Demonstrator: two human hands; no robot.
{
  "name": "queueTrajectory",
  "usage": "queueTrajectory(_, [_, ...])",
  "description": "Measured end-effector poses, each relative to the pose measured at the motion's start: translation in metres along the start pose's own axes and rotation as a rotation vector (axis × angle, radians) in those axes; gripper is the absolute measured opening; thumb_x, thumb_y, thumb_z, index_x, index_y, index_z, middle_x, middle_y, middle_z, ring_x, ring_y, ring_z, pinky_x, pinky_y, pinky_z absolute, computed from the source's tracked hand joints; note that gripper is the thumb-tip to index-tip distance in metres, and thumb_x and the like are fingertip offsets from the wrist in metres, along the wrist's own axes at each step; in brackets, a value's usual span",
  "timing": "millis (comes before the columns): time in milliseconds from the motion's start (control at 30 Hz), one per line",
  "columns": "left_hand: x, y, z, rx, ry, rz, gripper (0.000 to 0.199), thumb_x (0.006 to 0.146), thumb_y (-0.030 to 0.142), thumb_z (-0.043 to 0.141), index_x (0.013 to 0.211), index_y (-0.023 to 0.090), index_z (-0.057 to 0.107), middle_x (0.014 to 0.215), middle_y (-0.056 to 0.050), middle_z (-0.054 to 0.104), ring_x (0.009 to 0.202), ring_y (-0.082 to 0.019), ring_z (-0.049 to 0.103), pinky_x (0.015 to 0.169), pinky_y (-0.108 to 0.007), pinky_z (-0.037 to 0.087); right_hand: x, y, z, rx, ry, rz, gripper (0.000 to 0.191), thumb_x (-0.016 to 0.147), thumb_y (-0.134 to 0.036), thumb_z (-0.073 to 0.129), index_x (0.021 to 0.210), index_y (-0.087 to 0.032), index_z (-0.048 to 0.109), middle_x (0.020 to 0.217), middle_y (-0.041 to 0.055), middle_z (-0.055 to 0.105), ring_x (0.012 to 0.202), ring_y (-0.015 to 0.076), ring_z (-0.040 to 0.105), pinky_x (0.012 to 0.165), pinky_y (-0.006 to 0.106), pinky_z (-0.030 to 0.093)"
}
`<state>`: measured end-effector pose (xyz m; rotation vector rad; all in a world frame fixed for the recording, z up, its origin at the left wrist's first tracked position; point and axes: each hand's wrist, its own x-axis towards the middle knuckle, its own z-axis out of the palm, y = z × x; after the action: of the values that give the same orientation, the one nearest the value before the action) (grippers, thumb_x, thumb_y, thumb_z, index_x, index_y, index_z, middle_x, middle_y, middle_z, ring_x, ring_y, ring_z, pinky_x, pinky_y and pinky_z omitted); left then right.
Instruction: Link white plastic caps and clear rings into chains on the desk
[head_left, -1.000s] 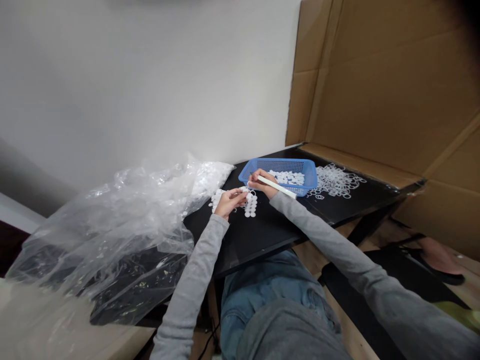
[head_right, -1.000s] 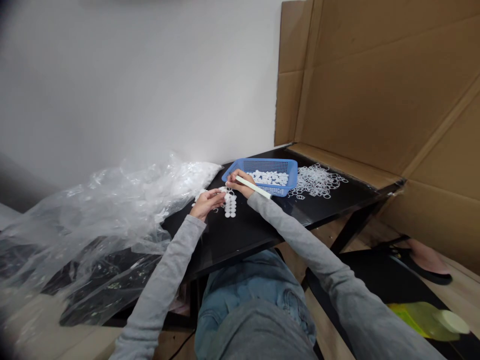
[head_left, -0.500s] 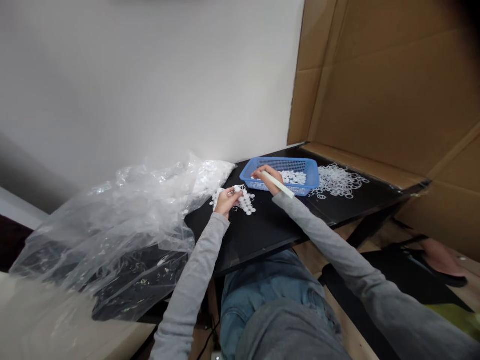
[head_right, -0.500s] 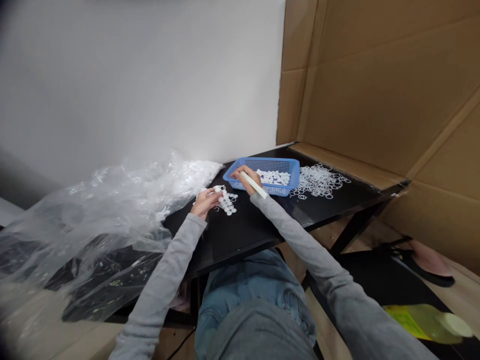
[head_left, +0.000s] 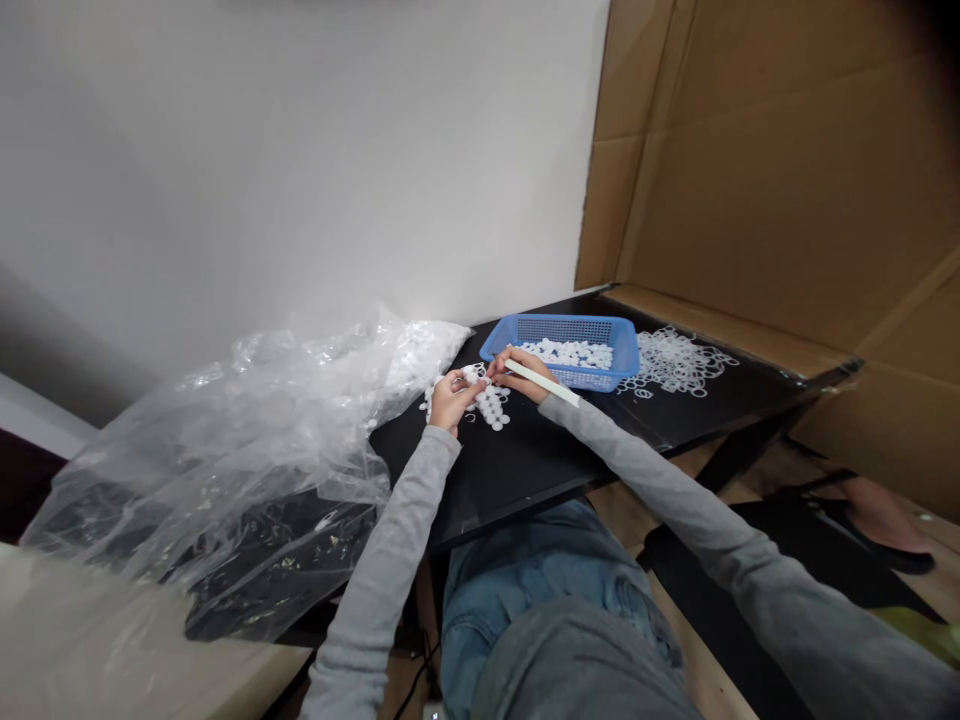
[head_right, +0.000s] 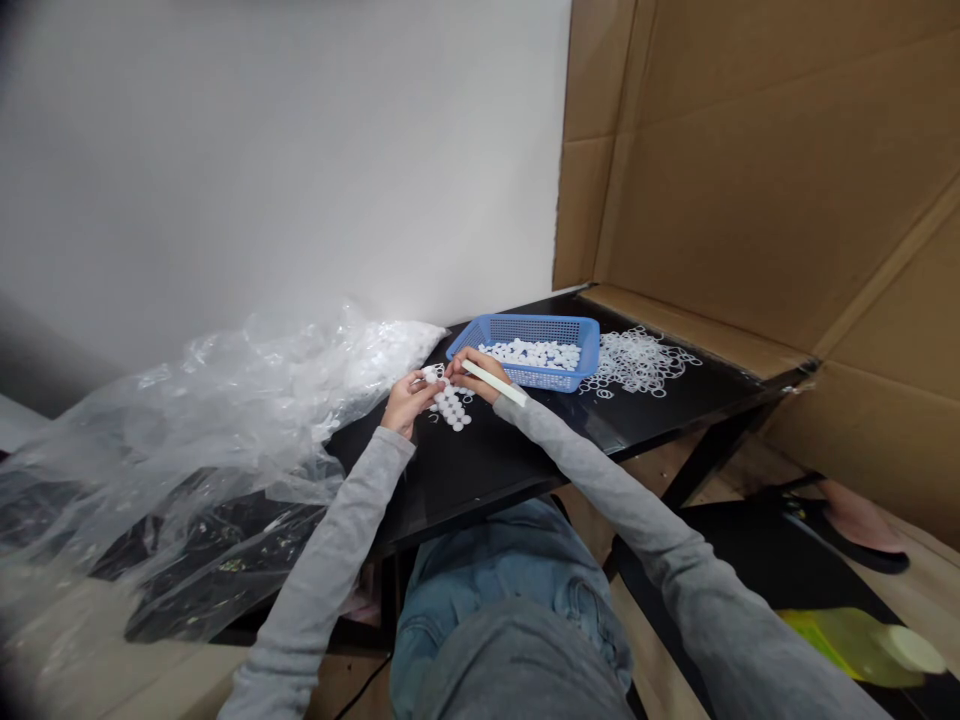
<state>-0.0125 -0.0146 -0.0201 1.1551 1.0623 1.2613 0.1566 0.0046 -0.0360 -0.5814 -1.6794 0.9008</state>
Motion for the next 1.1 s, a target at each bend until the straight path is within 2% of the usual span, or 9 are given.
queueTrajectory(267, [-0.003,0.003,0.000,0.006,-0.049,-0.004,0.058,0.040,0.035,0.091,0.086,0.014,0.062,0.074,-0.001,0.066,0.070,-0.012,0.061,0.069,-0.024,0.046,-0.002,-0.004,0.002,-0.238,0.065,-0.018,0.026,0.079,-0.044,0.068,0.079,-0.025,0.051,0.085,0.0020,0.064,0.081,0.0190,0.060,0.077,0.033,0.048])
queueTrajectory(500, [0.001,-0.002,-0.002,0.038,-0.032,0.027,0.059,0.040,0.035,0.091,0.087,0.013,0.063,0.080,-0.003,0.066,0.072,-0.013,0.060,0.068,-0.025,0.046,-0.003,-0.003,0.002,-0.211,0.068,-0.021,0.028,0.076,-0.042,0.068,0.074,-0.024,0.047,0.081,0.0008,0.066,0.075,0.0177,0.060,0.073,0.032,0.047])
queueTrajectory(600, [0.003,-0.005,-0.002,0.052,-0.049,0.043,0.058,0.041,0.035,0.091,0.087,0.014,0.063,0.081,-0.003,0.065,0.074,-0.014,0.059,0.067,-0.024,0.045,-0.001,-0.005,0.001,-0.237,0.115,-0.040,0.025,0.075,-0.036,0.068,0.071,-0.023,0.046,0.078,0.0008,0.066,0.072,0.0172,0.060,0.071,0.031,0.046])
queueTrajectory(733, [0.004,-0.005,-0.002,0.074,-0.030,0.083,0.045,0.049,0.033,0.087,0.082,0.013,0.064,0.080,-0.003,0.064,0.076,-0.013,0.057,0.068,-0.023,0.043,0.002,-0.008,-0.009,-0.304,0.336,-0.055,0.023,0.072,-0.030,0.065,0.067,-0.023,0.044,0.075,0.0011,0.064,0.071,0.0173,0.059,0.071,0.031,0.045])
queueTrajectory(867, [0.001,-0.001,-0.001,0.028,0.021,-0.024,0.032,0.061,0.029,0.081,0.084,0.015,0.062,0.085,-0.003,0.064,0.079,-0.013,0.058,0.069,-0.023,0.043,0.004,-0.010,-0.031,-0.455,0.664,-0.114,0.019,0.074,-0.025,0.059,0.072,-0.024,0.041,0.078,0.0020,0.061,0.076,0.0194,0.058,0.079,0.036,0.046])
queueTrajectory(933, [0.000,0.000,0.000,0.005,0.038,-0.065,0.031,0.064,0.024,0.079,0.087,0.016,0.060,0.089,-0.003,0.063,0.081,-0.013,0.059,0.071,-0.024,0.045,0.004,-0.011,-0.038,-0.541,0.751,-0.155,0.017,0.076,-0.026,0.059,0.074,-0.025,0.042,0.083,0.0039,0.061,0.084,0.0216,0.057,0.087,0.040,0.045])
queueTrajectory(1000, [0.000,0.000,-0.001,-0.001,0.040,-0.077,0.040,0.062,0.017,0.079,0.096,0.018,0.058,0.094,-0.003,0.062,0.081,-0.013,0.060,0.073,-0.026,0.046,0.005,-0.011,-0.038,-0.523,0.744,-0.144,0.019,0.080,-0.033,0.059,0.074,-0.025,0.044,0.085,0.0053,0.062,0.086,0.0225,0.058,0.088,0.041,0.046])
queueTrajectory(1100, [0.002,-0.004,-0.002,0.034,0.024,-0.046,0.063,0.058,0.009,0.076,0.116,0.021,0.052,0.095,-0.002,0.059,0.079,-0.012,0.060,0.073,-0.025,0.047,0.007,-0.010,-0.028,-0.224,0.606,-0.030,0.028,0.087,-0.050,0.053,0.076,-0.025,0.046,0.074,0.0039,0.062,0.072,0.0205,0.060,0.076,0.039,0.052])
